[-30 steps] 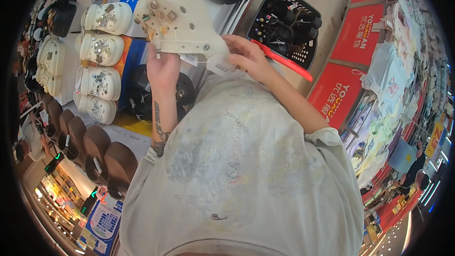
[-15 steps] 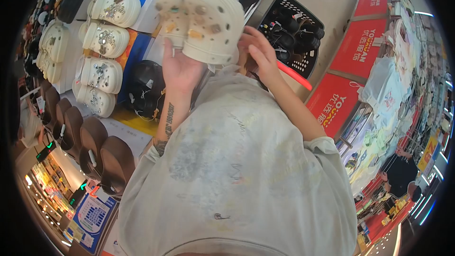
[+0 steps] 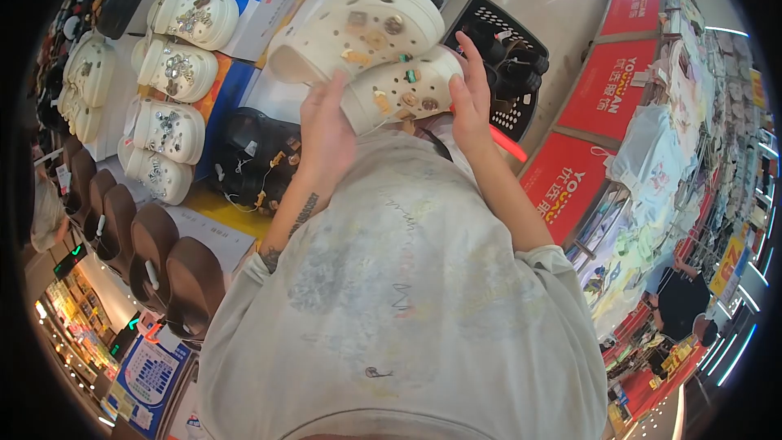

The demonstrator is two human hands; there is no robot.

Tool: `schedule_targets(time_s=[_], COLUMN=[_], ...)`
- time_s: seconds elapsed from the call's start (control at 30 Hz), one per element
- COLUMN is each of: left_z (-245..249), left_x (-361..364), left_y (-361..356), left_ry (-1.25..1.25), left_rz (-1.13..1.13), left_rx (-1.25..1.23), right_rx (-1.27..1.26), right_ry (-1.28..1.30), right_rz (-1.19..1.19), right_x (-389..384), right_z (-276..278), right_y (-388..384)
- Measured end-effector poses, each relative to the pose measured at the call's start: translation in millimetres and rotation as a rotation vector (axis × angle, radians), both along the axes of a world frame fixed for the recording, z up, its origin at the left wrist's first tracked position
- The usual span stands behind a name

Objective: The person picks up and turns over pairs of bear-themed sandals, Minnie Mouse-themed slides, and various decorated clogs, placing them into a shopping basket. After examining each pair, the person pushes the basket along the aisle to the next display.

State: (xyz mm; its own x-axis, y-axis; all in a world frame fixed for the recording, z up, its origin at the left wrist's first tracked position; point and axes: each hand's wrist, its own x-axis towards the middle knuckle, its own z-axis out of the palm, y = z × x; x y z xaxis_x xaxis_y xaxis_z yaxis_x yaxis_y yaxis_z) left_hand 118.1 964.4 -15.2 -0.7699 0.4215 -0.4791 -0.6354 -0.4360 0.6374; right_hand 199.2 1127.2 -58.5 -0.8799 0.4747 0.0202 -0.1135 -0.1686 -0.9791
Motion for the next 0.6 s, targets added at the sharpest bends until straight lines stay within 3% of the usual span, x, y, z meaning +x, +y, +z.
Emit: schedule_targets(time_s=[0.3, 0.43, 0.6], left_z=[-19.9, -33.9, -48.3], left_x=[5.1, 5.8, 6.2], left_y=[-6.3, -17.2, -24.7], left_ry=[0.431, 0.588, 0.861], left_rz=[-0.056, -0.083, -0.057], left_rx=[-0.373, -0.424, -0.447], right_rx=[0.076, 0.265, 0.242], right_ry=[0.048, 0.067, 0.03], right_rz=[0.02, 0.034, 0.118], right_x=[-3.6, -0.4, 7.4], right_z=[5.5, 2.7, -5.9], right_y=[2.1, -4.0, -2.2])
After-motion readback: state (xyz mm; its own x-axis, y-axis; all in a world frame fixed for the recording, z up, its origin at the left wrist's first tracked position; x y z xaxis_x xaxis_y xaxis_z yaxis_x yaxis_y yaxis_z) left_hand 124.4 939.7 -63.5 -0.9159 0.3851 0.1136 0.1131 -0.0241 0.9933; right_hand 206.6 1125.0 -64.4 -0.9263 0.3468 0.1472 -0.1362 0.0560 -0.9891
